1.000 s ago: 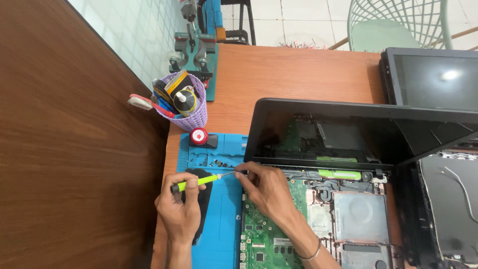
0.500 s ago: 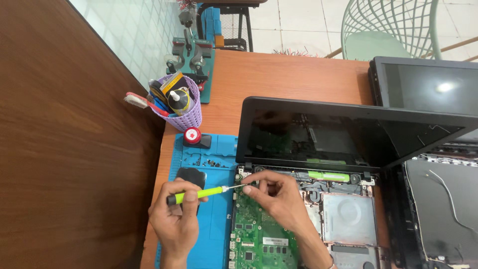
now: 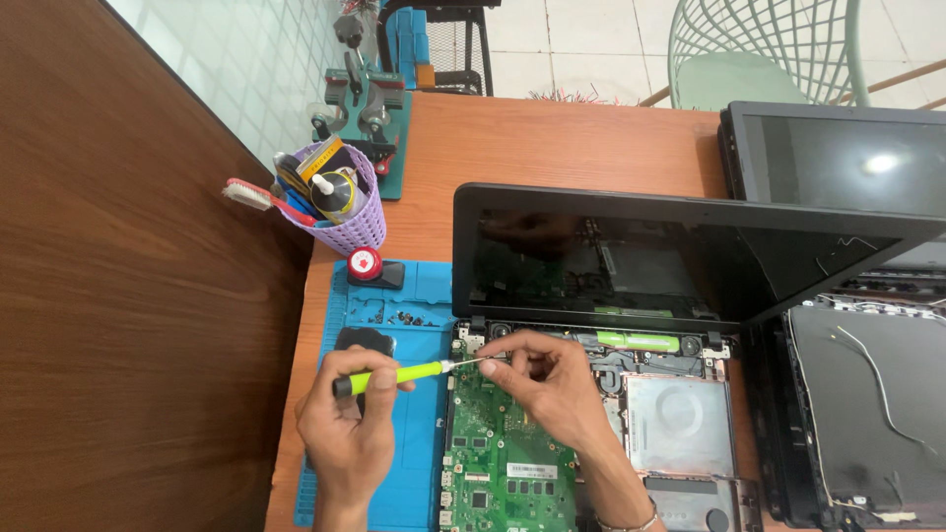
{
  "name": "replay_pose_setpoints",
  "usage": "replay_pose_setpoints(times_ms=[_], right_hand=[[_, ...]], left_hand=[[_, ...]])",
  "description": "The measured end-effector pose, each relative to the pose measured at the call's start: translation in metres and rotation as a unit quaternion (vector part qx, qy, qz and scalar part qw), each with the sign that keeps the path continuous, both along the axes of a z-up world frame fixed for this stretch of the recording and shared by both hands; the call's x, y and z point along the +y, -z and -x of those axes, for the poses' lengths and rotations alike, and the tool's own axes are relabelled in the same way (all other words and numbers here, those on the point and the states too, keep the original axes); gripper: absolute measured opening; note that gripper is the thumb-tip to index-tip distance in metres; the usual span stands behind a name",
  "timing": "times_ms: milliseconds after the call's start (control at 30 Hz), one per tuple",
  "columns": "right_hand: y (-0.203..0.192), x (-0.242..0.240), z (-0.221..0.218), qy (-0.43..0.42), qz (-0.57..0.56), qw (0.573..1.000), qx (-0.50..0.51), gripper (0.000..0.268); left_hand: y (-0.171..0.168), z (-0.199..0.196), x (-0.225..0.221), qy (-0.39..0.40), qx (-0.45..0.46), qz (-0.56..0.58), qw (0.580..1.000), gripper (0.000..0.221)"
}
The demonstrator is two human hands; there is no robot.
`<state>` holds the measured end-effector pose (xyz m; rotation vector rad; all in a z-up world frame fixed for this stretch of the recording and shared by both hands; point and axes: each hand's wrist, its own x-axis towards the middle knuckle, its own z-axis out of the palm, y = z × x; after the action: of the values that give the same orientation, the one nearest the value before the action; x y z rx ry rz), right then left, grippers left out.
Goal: The person works on the internal components of an open laptop using a small screwdriver and their hands to move wires and parts on the motherboard.
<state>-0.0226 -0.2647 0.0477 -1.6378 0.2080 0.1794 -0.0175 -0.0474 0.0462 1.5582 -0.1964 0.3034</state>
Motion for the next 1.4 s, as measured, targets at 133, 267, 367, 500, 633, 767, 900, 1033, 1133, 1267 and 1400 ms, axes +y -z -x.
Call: replay_pose_setpoints(times_ms=[133, 267, 367, 500, 633, 767, 900, 1033, 1133, 1267, 1400], right_hand=[[-0.004, -0.002, -0.001, -0.008, 0.022, 1.0, 0.011, 0.021], [-0.017, 0.0, -0.003, -0.012, 0.106, 0.994, 0.03, 0.042], [-0.022, 0.002, -0.006, -0.018, 0.233, 0.971, 0.046, 0.047], [-0.019, -0.002, -0.006, -0.054, 0.345, 0.937, 0.029, 0.045], [-0.012, -0.005, -0.003, -0.046, 0.347, 0.936, -0.02, 0.042], [-0.007, -0.008, -0.002, -0.051, 0.348, 0.935, -0.035, 0.044], [-0.005, -0.009, -0.002, -0.059, 0.345, 0.937, -0.018, 0.044], [-0.004, -0.009, -0.002, -0.058, 0.342, 0.938, -0.029, 0.044], [-0.004, -0.009, -0.002, -0.057, 0.336, 0.94, -0.021, 0.045], [-0.004, -0.01, -0.002, -0.058, 0.329, 0.942, -0.028, 0.045], [-0.004, -0.01, -0.002, -0.059, 0.327, 0.943, -0.028, 0.044]], left_hand=[[-0.013, -0.004, -0.001, 0.013, -0.004, -0.056, 0.998, 0.017], [-0.028, -0.01, -0.001, -0.018, 0.0, -0.178, 0.984, 0.017], [-0.032, -0.023, -0.005, 0.001, -0.041, -0.255, 0.966, 0.018], [-0.03, -0.033, -0.016, 0.036, -0.074, -0.278, 0.957, 0.018], [-0.028, -0.036, -0.025, 0.052, -0.061, -0.304, 0.949, 0.02], [-0.027, -0.038, -0.032, 0.055, -0.055, -0.309, 0.948, 0.02], [-0.028, -0.039, -0.034, 0.058, -0.04, -0.318, 0.945, 0.02], [-0.03, -0.039, -0.036, 0.065, -0.049, -0.328, 0.941, 0.02], [-0.035, -0.04, -0.038, 0.076, -0.066, -0.341, 0.935, 0.019], [-0.051, -0.04, -0.04, 0.109, -0.057, -0.39, 0.913, 0.014], [-0.064, -0.041, -0.041, 0.156, -0.069, -0.424, 0.89, 0.012]])
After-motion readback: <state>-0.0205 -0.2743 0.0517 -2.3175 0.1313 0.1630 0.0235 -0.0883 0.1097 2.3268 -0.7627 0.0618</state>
